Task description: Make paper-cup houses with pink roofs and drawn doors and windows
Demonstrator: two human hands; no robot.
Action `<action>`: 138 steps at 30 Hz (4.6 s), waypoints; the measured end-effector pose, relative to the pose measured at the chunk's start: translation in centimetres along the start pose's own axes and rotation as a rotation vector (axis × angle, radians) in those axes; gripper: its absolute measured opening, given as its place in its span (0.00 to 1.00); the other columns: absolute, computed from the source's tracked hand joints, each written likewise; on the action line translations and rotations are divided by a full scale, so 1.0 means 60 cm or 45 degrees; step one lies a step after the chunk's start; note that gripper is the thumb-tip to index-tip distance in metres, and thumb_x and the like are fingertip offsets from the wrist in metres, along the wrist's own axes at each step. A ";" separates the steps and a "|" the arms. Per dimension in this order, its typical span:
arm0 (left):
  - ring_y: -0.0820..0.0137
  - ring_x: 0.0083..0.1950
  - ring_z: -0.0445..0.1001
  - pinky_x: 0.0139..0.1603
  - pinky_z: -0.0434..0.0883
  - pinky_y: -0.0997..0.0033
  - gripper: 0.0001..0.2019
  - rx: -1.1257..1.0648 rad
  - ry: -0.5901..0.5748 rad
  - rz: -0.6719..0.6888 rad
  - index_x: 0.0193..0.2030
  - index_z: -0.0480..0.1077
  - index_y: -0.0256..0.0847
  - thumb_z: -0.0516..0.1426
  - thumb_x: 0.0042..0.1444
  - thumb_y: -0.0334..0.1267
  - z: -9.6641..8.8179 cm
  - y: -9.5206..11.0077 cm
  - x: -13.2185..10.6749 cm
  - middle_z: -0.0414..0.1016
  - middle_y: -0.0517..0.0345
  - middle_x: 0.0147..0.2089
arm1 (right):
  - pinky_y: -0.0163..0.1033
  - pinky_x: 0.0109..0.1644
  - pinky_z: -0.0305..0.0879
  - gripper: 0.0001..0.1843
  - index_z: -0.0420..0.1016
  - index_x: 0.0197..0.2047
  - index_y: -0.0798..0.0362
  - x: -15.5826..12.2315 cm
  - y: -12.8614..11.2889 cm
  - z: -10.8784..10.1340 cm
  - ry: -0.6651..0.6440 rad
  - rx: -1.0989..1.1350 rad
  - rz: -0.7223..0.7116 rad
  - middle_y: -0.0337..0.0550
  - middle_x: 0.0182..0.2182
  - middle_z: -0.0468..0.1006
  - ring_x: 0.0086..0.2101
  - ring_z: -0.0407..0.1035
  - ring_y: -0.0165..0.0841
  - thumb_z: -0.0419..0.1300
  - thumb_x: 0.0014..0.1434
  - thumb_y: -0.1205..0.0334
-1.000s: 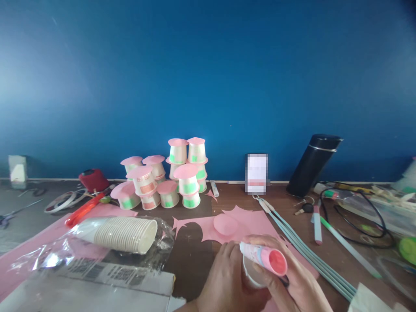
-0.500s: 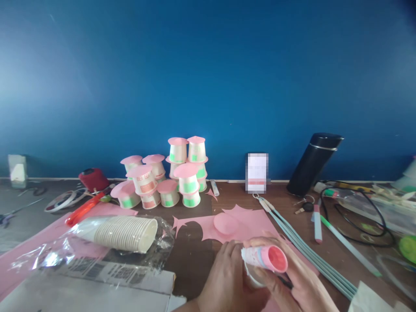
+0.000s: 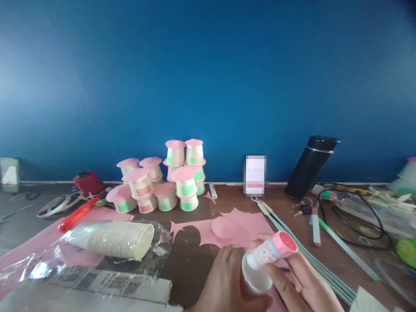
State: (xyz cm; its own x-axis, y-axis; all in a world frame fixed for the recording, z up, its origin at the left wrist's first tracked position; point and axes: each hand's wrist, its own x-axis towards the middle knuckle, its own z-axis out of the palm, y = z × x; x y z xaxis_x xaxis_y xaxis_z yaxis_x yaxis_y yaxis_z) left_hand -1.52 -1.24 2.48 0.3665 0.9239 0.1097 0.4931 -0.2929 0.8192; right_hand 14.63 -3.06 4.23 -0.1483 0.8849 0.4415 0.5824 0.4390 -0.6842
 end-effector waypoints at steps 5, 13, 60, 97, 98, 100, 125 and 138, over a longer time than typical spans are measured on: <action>0.51 0.45 0.69 0.47 0.67 0.47 0.24 0.027 -0.011 -0.017 0.45 0.70 0.32 0.62 0.36 0.34 -0.001 0.004 0.002 0.73 0.41 0.43 | 0.37 0.45 0.75 0.17 0.68 0.56 0.48 0.001 0.002 0.002 -0.009 -0.061 -0.022 0.48 0.42 0.81 0.45 0.76 0.41 0.54 0.64 0.57; 0.52 0.43 0.70 0.45 0.68 0.47 0.21 0.045 0.083 0.064 0.42 0.70 0.32 0.60 0.37 0.33 0.011 -0.005 -0.005 0.73 0.42 0.41 | 0.36 0.42 0.73 0.15 0.67 0.53 0.46 0.003 -0.002 0.008 0.045 -0.198 -0.134 0.44 0.42 0.79 0.39 0.76 0.37 0.55 0.63 0.57; 0.54 0.41 0.69 0.43 0.69 0.48 0.25 0.173 0.133 0.201 0.48 0.69 0.33 0.63 0.40 0.36 0.021 -0.008 -0.013 0.71 0.47 0.38 | 0.33 0.37 0.70 0.14 0.73 0.42 0.48 0.040 -0.023 0.020 0.070 0.240 0.326 0.38 0.35 0.81 0.34 0.75 0.33 0.60 0.58 0.49; 0.53 0.44 0.69 0.44 0.69 0.48 0.25 0.200 0.196 0.199 0.48 0.67 0.36 0.60 0.38 0.32 0.026 -0.010 -0.015 0.72 0.44 0.43 | 0.30 0.24 0.69 0.13 0.72 0.40 0.47 0.022 -0.032 -0.003 0.379 0.008 0.216 0.37 0.30 0.80 0.28 0.76 0.34 0.59 0.58 0.48; 0.53 0.44 0.69 0.44 0.69 0.48 0.24 0.174 0.187 0.168 0.47 0.67 0.36 0.60 0.38 0.33 0.024 -0.007 -0.015 0.72 0.45 0.42 | 0.29 0.21 0.68 0.13 0.72 0.40 0.47 0.021 -0.032 -0.006 0.380 0.037 0.253 0.37 0.28 0.80 0.26 0.75 0.33 0.59 0.58 0.48; 0.54 0.43 0.69 0.44 0.69 0.49 0.22 0.125 0.162 0.100 0.45 0.68 0.36 0.61 0.39 0.34 0.019 -0.002 -0.014 0.72 0.45 0.42 | 0.29 0.19 0.67 0.14 0.72 0.39 0.48 0.020 -0.032 -0.009 0.389 0.073 0.307 0.37 0.27 0.80 0.23 0.74 0.33 0.59 0.57 0.47; 0.58 0.44 0.69 0.46 0.67 0.57 0.16 -0.080 0.173 -0.111 0.40 0.69 0.38 0.63 0.41 0.36 0.003 0.004 -0.009 0.72 0.50 0.41 | 0.37 0.38 0.73 0.04 0.70 0.39 0.49 0.012 -0.015 -0.027 -0.132 0.312 0.081 0.43 0.31 0.78 0.31 0.74 0.36 0.56 0.59 0.61; 0.59 0.43 0.69 0.45 0.66 0.58 0.16 -0.046 0.153 -0.064 0.39 0.70 0.39 0.62 0.41 0.33 0.002 0.007 -0.008 0.72 0.51 0.41 | 0.38 0.36 0.71 0.08 0.62 0.39 0.47 0.022 -0.018 -0.039 -0.155 0.139 -0.276 0.40 0.32 0.71 0.32 0.72 0.34 0.52 0.57 0.70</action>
State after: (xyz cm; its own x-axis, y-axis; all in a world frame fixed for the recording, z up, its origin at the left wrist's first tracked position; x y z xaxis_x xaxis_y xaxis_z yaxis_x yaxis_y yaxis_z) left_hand -1.39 -1.84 2.66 0.2438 0.9607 0.1329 0.4792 -0.2384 0.8447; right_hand 15.70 -2.72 6.91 -0.3589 0.7778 0.5160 0.4377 0.6285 -0.6430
